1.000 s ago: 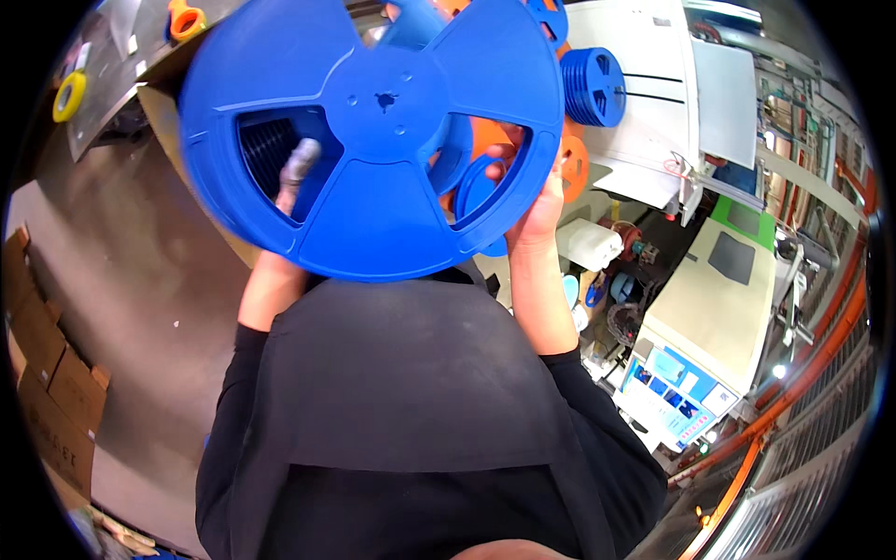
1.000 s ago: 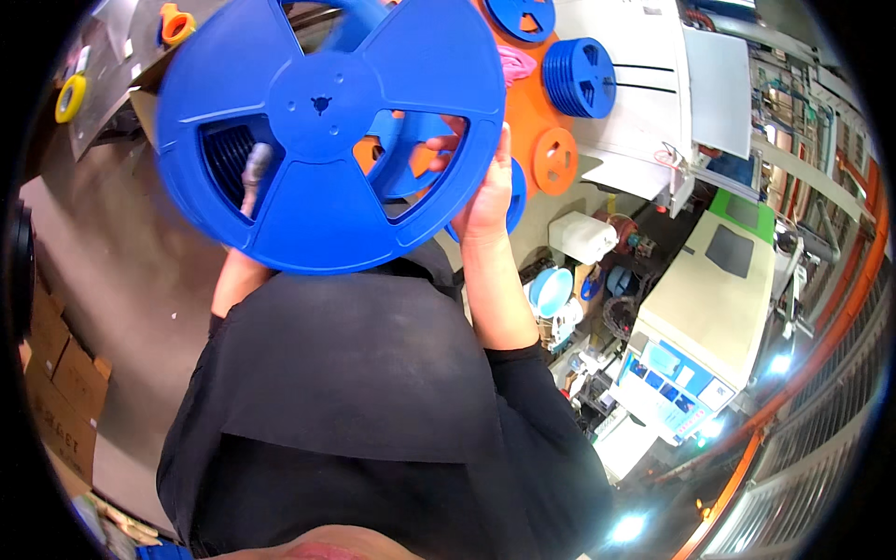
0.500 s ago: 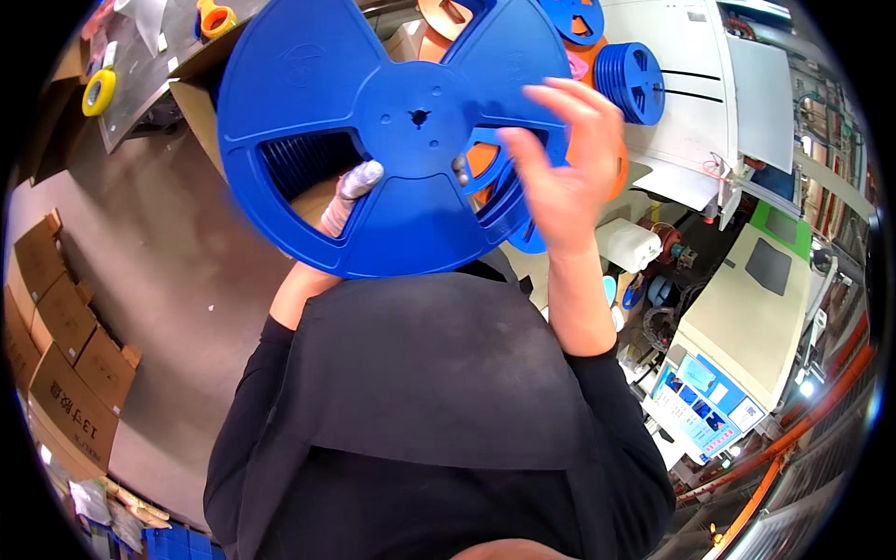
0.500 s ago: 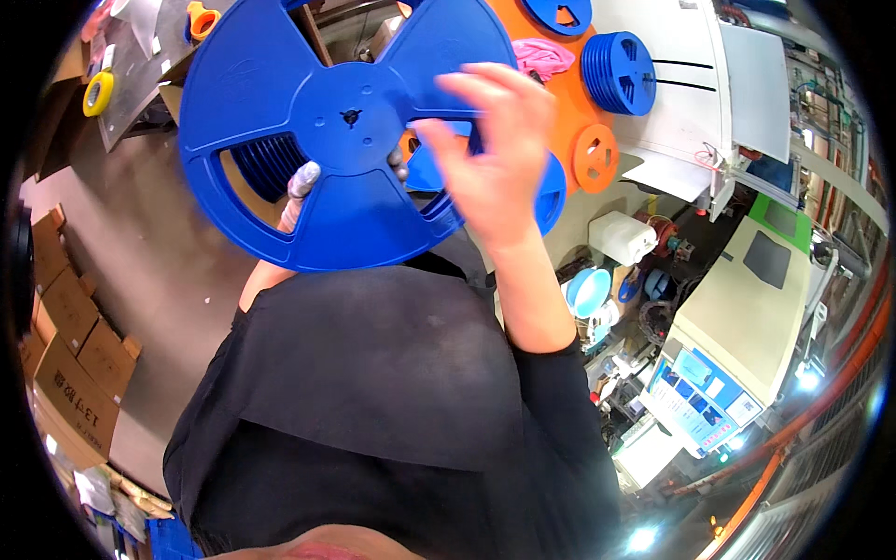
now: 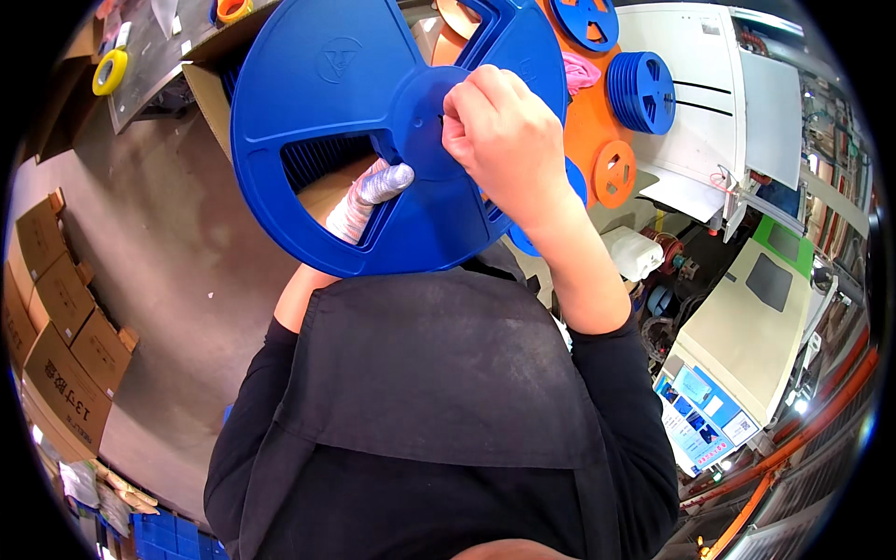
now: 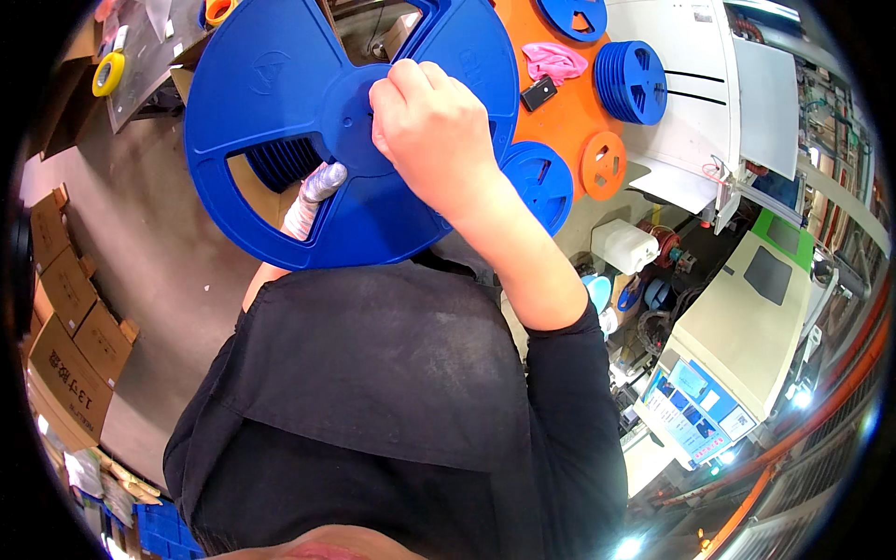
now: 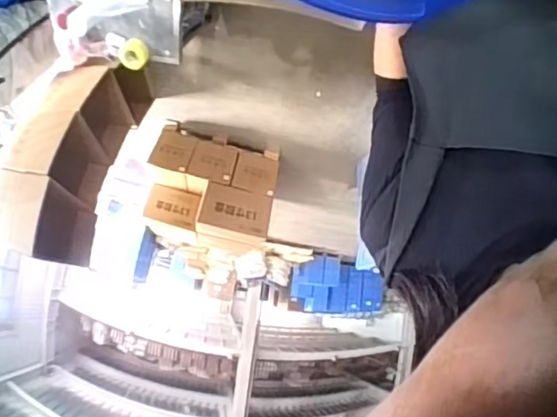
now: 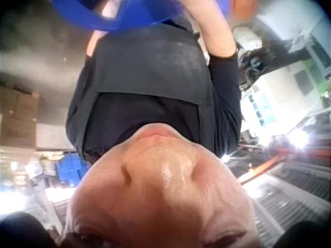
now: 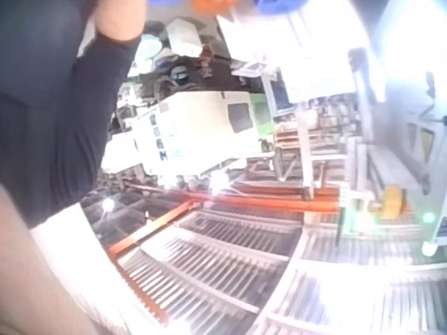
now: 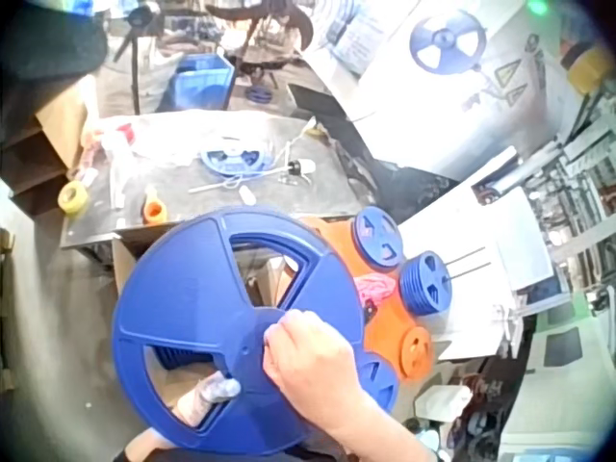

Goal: The person repeatedly picks up blue plastic spools, stacks them, and places them into a cardboard box. They close the box and use a handheld tape dispenser to seal it. The person then moves the sealed box and continues handling additional spools.

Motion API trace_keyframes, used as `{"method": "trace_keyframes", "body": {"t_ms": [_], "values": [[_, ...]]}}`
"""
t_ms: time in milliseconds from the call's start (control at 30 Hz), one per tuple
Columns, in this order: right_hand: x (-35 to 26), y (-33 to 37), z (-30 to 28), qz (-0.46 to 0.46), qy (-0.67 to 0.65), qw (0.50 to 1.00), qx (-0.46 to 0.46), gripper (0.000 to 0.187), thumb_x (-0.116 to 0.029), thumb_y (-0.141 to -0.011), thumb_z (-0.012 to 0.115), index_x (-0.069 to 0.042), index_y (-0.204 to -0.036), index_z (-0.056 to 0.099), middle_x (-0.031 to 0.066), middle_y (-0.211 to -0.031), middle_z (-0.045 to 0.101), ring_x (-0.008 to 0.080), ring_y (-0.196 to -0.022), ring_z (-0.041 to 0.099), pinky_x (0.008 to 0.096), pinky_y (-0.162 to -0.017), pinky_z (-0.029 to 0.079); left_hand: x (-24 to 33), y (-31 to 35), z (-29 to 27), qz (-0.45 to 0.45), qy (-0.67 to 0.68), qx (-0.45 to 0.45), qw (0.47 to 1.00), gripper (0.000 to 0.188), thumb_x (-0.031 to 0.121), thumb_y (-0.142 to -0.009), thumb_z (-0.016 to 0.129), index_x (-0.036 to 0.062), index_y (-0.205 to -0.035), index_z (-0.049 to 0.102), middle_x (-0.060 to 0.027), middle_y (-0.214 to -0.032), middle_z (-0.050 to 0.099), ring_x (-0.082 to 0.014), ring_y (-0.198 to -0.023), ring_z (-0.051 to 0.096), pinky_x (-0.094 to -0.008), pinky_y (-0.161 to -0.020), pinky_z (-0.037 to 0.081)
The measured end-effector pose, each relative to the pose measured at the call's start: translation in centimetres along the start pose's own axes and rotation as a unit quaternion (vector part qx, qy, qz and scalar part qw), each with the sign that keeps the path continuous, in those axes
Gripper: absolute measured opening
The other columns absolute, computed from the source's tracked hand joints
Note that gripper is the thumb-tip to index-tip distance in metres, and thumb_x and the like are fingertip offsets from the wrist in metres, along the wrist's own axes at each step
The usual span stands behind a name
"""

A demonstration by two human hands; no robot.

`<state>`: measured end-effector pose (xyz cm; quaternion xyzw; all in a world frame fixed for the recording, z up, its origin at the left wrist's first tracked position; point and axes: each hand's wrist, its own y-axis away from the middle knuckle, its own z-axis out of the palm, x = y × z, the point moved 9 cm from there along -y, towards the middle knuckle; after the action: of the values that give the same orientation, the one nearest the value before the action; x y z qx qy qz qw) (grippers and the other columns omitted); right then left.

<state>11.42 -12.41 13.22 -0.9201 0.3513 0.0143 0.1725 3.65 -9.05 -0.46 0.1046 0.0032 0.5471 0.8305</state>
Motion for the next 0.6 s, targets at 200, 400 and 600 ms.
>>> {"method": "trace_keyframes", "body": {"t_ms": [200,400,600], "values": [[3.9,2.6,-2.2,0.099,-0.229,0.968,-0.022,0.014,0.002,-0.071,0.068,-0.004,-0.075,0.055,0.0044,-0.079,0.057,0.0134,-0.068,0.054,0.0255,-0.063,0.047,-0.3,-0.6,0.3,0.006,0.012,-0.012,1.000,0.094,0.052,-0.072,0.075,0.0029,-0.143,0.037,-0.0200,-0.120,0.057,-0.0303,-0.113,0.059,-0.0471,-0.097,0.052],[15.7,14.6,-7.0,0.411,0.128,0.892,-0.135,0.028,-0.027,-0.083,0.072,-0.009,-0.103,0.065,0.0116,-0.104,0.062,0.0261,-0.097,0.062,0.0380,-0.081,0.048,-0.5,-0.4,0.0,0.001,0.005,-0.006,1.000,0.095,0.052,-0.071,0.076,0.0029,-0.143,0.037,-0.0196,-0.121,0.057,-0.0302,-0.113,0.059,-0.0472,-0.098,0.051],[10.2,7.1,-1.1,0.345,-0.094,0.933,0.028,0.101,-0.042,-0.073,0.080,-0.003,-0.149,0.026,0.0220,-0.148,0.035,0.0326,-0.139,0.033,0.0404,-0.112,0.032,-1.3,-0.3,0.1,-0.035,-0.039,0.022,0.998,0.100,0.049,-0.065,0.081,0.0047,-0.143,0.037,-0.0187,-0.123,0.058,-0.0321,-0.111,0.061,-0.0482,-0.099,0.051]]}}
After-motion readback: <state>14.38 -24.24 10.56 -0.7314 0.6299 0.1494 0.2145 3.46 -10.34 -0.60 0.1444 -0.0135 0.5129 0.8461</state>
